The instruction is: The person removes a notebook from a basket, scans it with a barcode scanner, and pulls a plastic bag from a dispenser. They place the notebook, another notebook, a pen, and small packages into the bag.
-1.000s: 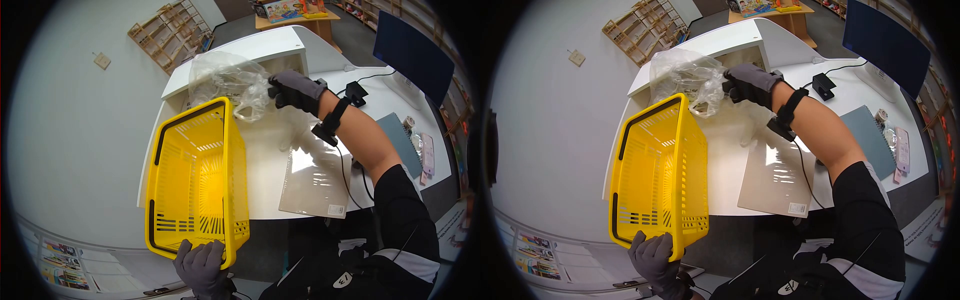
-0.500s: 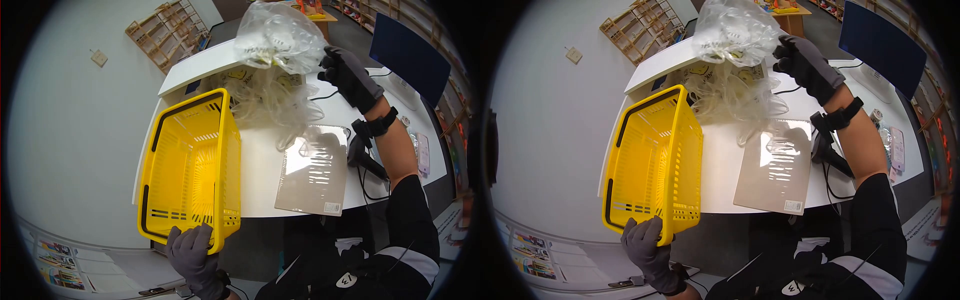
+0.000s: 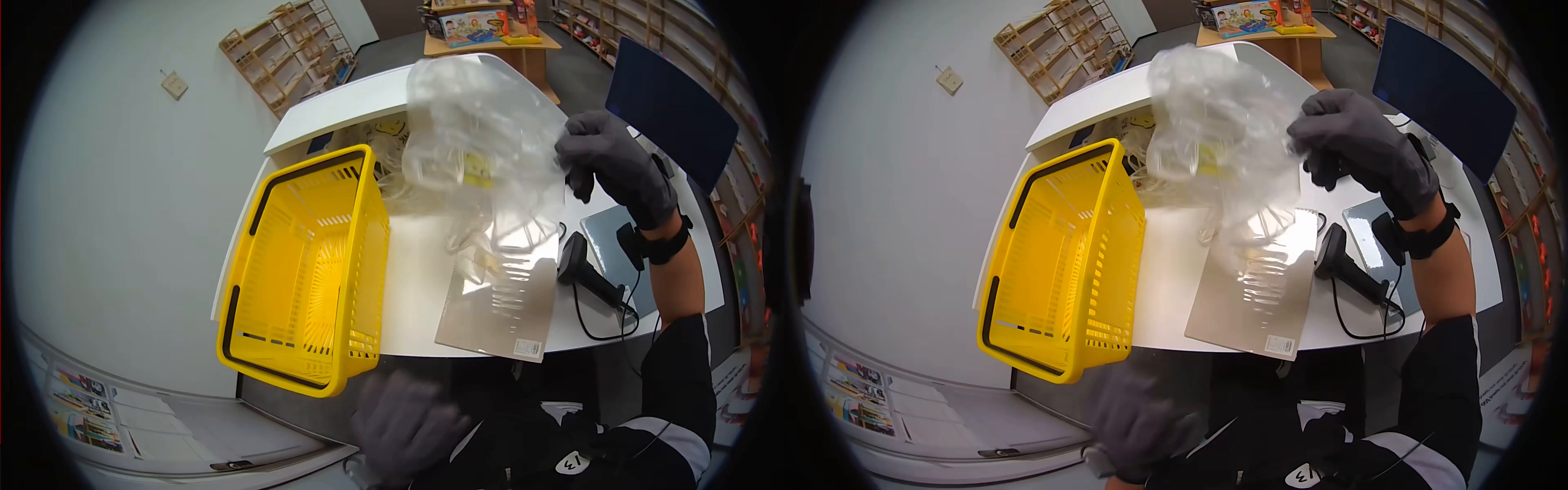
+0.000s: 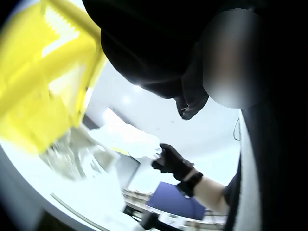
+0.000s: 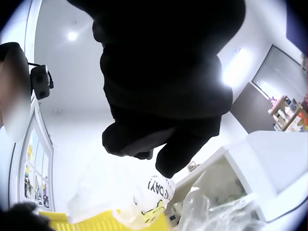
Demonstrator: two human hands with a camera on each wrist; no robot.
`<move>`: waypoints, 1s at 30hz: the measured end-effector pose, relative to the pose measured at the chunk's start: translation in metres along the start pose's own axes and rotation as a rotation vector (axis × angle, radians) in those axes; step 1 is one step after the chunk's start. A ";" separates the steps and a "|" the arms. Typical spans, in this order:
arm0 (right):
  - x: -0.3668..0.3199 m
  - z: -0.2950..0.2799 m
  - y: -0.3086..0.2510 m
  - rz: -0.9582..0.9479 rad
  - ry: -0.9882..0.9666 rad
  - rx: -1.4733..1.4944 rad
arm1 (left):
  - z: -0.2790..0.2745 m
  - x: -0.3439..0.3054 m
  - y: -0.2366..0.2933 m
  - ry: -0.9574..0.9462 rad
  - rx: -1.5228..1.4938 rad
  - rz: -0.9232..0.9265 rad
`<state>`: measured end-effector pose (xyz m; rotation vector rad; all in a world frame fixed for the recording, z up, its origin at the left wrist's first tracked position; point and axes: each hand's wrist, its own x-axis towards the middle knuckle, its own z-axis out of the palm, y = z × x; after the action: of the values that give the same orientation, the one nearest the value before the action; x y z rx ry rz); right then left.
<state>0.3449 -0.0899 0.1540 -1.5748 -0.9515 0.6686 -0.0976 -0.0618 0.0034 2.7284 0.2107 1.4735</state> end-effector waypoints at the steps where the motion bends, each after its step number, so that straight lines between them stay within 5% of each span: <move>1: -0.004 0.002 0.000 0.038 -0.055 -0.028 | 0.016 0.020 0.000 -0.150 -0.156 -0.126; 2: -0.008 0.002 0.000 0.073 -0.110 -0.060 | 0.031 0.057 0.001 -0.293 -0.314 -0.251; 4: -0.008 0.002 0.008 0.083 -0.120 -0.078 | 0.084 0.052 -0.001 -0.065 -0.561 -0.518; 8: -0.007 -0.006 0.038 0.098 -0.120 -0.040 | 0.153 0.091 -0.036 0.172 -0.486 -0.849; 10: -0.011 -0.020 0.050 0.094 -0.120 0.078 | 0.169 0.128 -0.057 0.299 -0.330 -0.817; 12: -0.012 -0.029 0.055 0.144 -0.125 0.086 | 0.193 0.161 -0.099 0.310 -0.150 -0.941; 14: -0.013 -0.038 0.059 0.247 -0.096 0.129 | 0.235 0.173 -0.172 0.333 -0.429 -1.067; 16: -0.012 -0.045 0.069 0.262 -0.105 0.101 | 0.249 0.183 -0.230 -0.014 -0.314 -1.045; 20: -0.001 -0.049 0.118 0.245 -0.129 0.039 | 0.279 0.195 -0.292 0.074 -0.292 -1.300; 21: 0.002 -0.051 0.133 0.188 -0.172 0.002 | 0.279 0.202 -0.287 0.056 -0.280 -1.292; 23: 0.002 -0.052 0.144 0.139 -0.204 -0.030 | 0.272 0.210 -0.278 -0.051 -0.075 -0.949; 25: 0.005 -0.032 0.128 0.333 -0.176 0.106 | 0.268 0.218 -0.260 -0.101 0.026 -0.773; 28: 0.009 -0.014 0.121 0.446 -0.179 0.243 | 0.270 0.229 -0.211 0.133 0.042 -0.632; 30: 0.011 -0.008 0.117 0.463 -0.197 0.378 | 0.258 0.237 -0.170 0.204 0.118 -0.323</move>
<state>0.3827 -0.0907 0.0427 -1.4088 -0.5513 1.2685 0.2285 0.1471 0.0424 2.4674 0.7287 1.6813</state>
